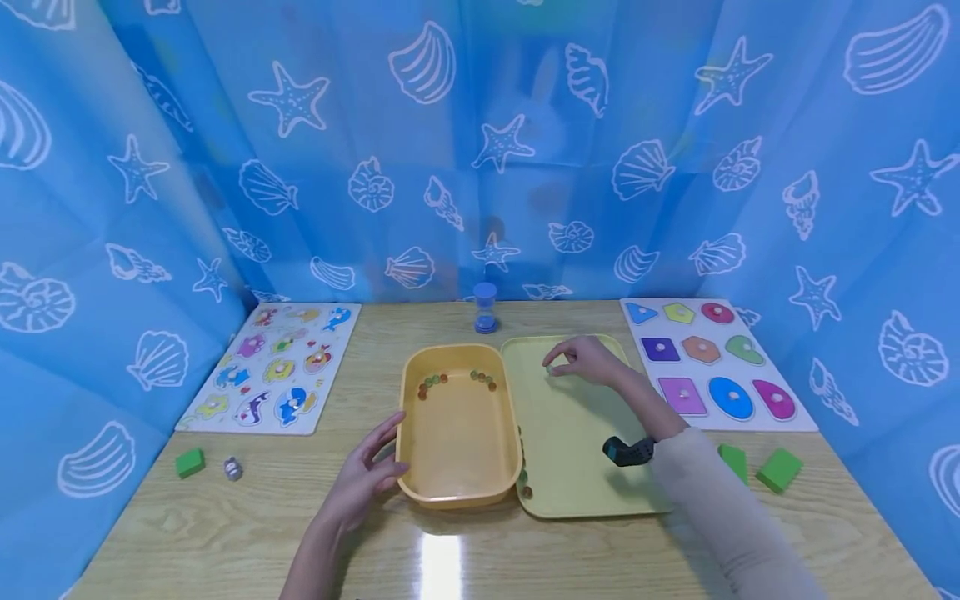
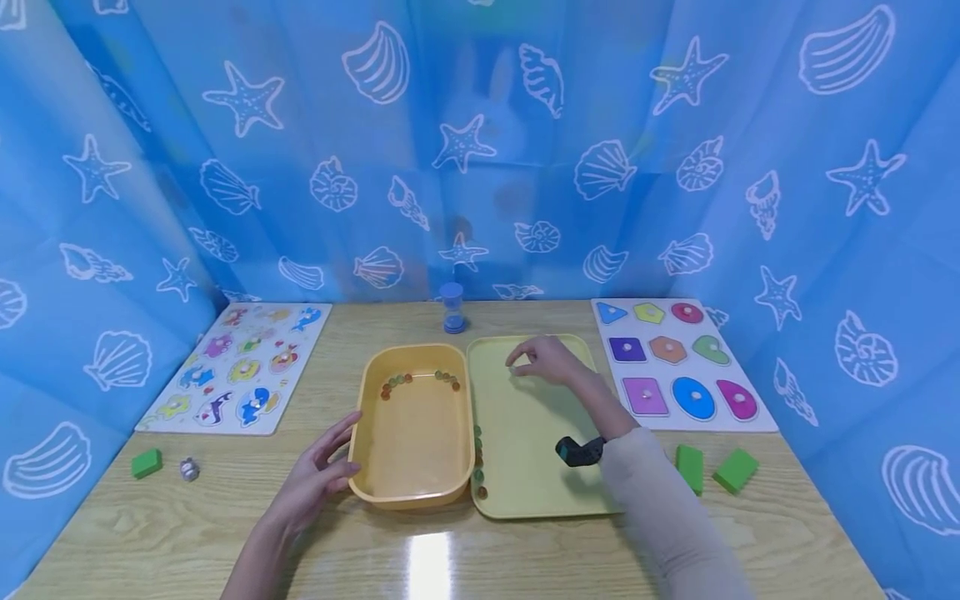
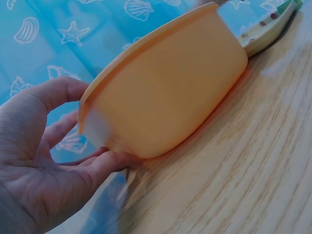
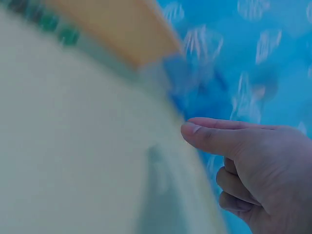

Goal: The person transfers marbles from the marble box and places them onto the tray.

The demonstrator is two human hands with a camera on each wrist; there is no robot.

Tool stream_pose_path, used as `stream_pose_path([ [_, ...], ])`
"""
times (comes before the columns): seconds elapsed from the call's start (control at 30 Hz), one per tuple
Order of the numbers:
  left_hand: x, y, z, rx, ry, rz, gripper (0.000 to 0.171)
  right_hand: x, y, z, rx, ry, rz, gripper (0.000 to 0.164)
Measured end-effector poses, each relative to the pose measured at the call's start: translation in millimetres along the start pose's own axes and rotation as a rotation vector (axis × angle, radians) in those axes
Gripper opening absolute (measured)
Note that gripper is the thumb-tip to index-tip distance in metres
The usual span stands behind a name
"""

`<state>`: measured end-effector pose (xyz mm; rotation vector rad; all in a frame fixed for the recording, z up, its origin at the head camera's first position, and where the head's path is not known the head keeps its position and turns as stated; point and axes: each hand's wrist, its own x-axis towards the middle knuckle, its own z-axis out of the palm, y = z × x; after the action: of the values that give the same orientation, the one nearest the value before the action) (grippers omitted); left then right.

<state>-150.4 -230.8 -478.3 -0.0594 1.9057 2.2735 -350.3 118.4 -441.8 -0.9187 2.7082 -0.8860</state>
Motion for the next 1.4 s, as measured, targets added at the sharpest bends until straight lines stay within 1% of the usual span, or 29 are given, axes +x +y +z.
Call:
stream_pose_path([
  [0.1, -0.8, 1.1, -0.2, -0.01, -0.005, -0.004, 0.071, -11.9, 24.8, 2.0, -0.003, 0.008, 0.054, 0.017],
  [0.17, -1.4, 2.2, 0.0, -0.018, -0.011, -0.005, 0.071, -15.7, 36.5, 3.6, 0.001, 0.028, 0.065, 0.017],
  [0.23, -1.9, 2.7, 0.2, -0.027, -0.014, -0.006, 0.071, -15.6, 41.1, 3.7, -0.001, 0.057, 0.046, 0.019],
  [0.27, -2.3, 2.9, 0.3, -0.033, -0.017, -0.007, 0.071, -14.0, 39.4, 3.2, 0.0, 0.07, 0.045, 0.019],
  [0.3, -2.5, 3.0, 0.5, -0.038, -0.018, -0.007, 0.071, -11.8, 34.8, 2.1, 0.005, 0.08, 0.035, 0.02],
  [0.37, -2.9, 3.1, 0.7, -0.046, -0.019, -0.007, 0.07, -4.4, 18.0, -0.3, 0.01, 0.086, 0.008, 0.022],
  [0.43, -3.3, 3.1, 0.0, -0.054, -0.018, -0.008, 0.07, 6.6, -6.6, -0.2, 0.014, 0.076, -0.026, 0.022],
  [0.5, -3.8, 2.8, -1.3, -0.051, -0.017, -0.008, 0.071, 21.0, -33.1, 4.9, 0.01, 0.054, -0.087, 0.021],
  [0.57, -4.0, 2.6, -2.5, -0.046, -0.017, -0.006, 0.071, 35.6, -59.6, 13.4, 0.003, 0.018, -0.148, 0.021],
  [0.67, -3.7, 1.8, -3.6, -0.034, -0.016, -0.006, 0.071, 56.1, -93.0, 31.1, -0.013, -0.06, -0.227, 0.021],
  [0.73, -3.2, 1.1, -3.6, -0.03, -0.015, -0.004, 0.071, 67.5, -110.2, 43.9, -0.034, -0.118, -0.259, 0.021],
  [0.8, -2.7, 0.6, -3.3, -0.029, -0.017, -0.002, 0.07, 77.1, -121.5, 56.8, -0.067, -0.163, -0.284, 0.02],
  [0.9, -1.9, -0.3, -2.8, -0.031, -0.027, 0.0, 0.07, 87.3, -130.9, 73.6, -0.1, -0.214, -0.29, 0.02],
  [1.07, -1.3, -1.0, -3.0, -0.015, -0.038, 0.001, 0.07, 95.8, -134.7, 93.1, -0.173, -0.266, -0.293, 0.018],
  [1.3, -1.4, -1.2, -5.0, -0.01, -0.056, 0.001, 0.07, 101.8, -132.3, 106.7, -0.281, -0.292, -0.296, 0.014],
  [1.37, -1.6, -1.3, -5.3, -0.01, -0.059, 0.001, 0.07, 101.7, -130.9, 107.3, -0.289, -0.285, -0.309, 0.013],
  [1.4, -1.8, -1.4, -5.4, -0.01, -0.059, 0.001, 0.07, 100.8, -130.4, 106.4, -0.274, -0.278, -0.305, 0.013],
])
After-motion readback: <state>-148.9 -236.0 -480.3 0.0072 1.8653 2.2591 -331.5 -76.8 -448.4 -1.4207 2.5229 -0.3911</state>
